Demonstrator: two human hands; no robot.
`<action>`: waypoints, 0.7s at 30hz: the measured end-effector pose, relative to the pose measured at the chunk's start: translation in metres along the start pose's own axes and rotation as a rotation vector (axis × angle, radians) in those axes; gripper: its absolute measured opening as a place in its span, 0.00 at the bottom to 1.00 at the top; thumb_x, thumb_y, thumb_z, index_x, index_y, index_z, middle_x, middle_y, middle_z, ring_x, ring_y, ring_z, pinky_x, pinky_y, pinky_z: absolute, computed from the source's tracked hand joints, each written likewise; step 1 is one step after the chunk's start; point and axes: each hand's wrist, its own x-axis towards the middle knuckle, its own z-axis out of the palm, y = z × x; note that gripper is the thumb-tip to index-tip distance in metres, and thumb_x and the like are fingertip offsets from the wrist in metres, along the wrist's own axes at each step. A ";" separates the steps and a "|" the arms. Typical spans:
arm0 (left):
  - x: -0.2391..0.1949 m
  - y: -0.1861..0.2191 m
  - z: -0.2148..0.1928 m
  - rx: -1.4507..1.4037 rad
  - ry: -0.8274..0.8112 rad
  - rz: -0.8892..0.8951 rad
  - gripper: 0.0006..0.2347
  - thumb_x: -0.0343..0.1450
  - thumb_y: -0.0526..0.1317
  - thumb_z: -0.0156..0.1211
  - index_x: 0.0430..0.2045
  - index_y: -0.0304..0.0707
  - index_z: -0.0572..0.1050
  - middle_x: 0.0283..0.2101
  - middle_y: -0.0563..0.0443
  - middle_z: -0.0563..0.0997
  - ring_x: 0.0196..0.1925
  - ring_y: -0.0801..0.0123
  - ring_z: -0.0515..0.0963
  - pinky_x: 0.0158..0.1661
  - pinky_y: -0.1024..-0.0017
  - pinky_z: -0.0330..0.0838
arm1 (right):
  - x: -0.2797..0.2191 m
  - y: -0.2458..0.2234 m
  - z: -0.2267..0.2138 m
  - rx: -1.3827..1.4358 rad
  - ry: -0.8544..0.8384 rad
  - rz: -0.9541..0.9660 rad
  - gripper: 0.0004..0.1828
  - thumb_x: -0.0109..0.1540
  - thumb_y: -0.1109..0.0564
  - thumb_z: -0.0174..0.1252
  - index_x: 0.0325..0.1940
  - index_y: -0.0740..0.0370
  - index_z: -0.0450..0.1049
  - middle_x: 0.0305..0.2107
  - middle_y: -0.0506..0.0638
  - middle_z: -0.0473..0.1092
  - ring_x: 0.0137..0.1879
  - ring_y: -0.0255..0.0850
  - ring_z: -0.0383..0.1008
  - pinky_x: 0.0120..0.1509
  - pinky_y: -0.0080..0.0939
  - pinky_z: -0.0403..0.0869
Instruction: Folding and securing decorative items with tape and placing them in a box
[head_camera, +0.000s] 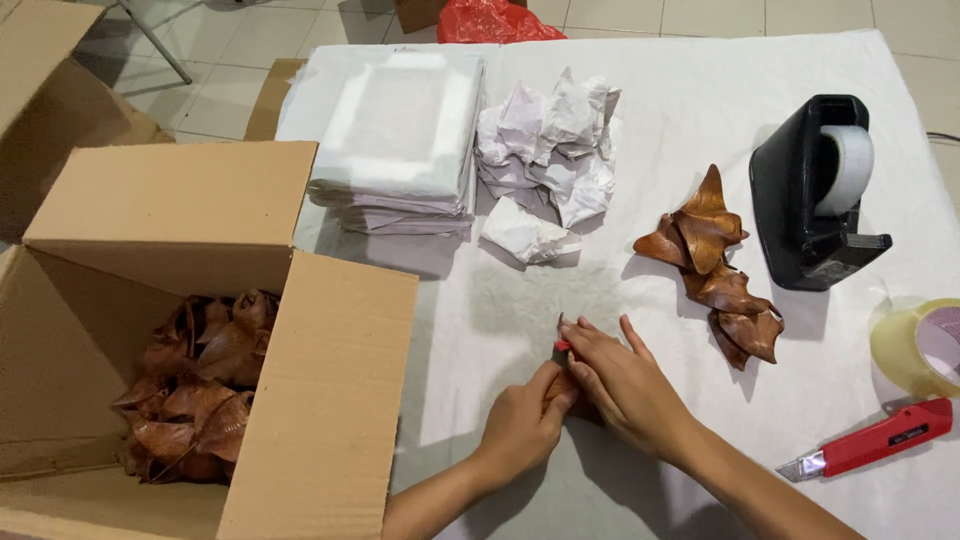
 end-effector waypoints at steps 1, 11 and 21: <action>0.001 -0.001 0.002 0.001 -0.002 -0.001 0.10 0.75 0.47 0.47 0.45 0.48 0.70 0.28 0.43 0.83 0.30 0.43 0.80 0.32 0.57 0.67 | -0.004 0.001 0.003 0.002 0.000 0.002 0.25 0.72 0.50 0.38 0.70 0.60 0.65 0.67 0.54 0.67 0.76 0.49 0.60 0.80 0.65 0.41; 0.007 0.001 0.001 -0.147 0.051 -0.205 0.10 0.76 0.49 0.47 0.33 0.45 0.67 0.26 0.54 0.76 0.30 0.64 0.74 0.35 0.67 0.64 | -0.064 0.013 0.036 -0.602 0.100 -0.057 0.46 0.66 0.35 0.45 0.82 0.58 0.42 0.79 0.51 0.44 0.83 0.44 0.44 0.82 0.51 0.44; 0.008 -0.003 0.005 -0.103 0.083 -0.181 0.10 0.77 0.49 0.47 0.36 0.45 0.69 0.29 0.52 0.80 0.31 0.60 0.77 0.35 0.64 0.66 | -0.078 -0.011 0.017 -0.218 -0.084 -0.019 0.40 0.69 0.40 0.40 0.81 0.59 0.44 0.80 0.52 0.40 0.84 0.42 0.39 0.80 0.56 0.40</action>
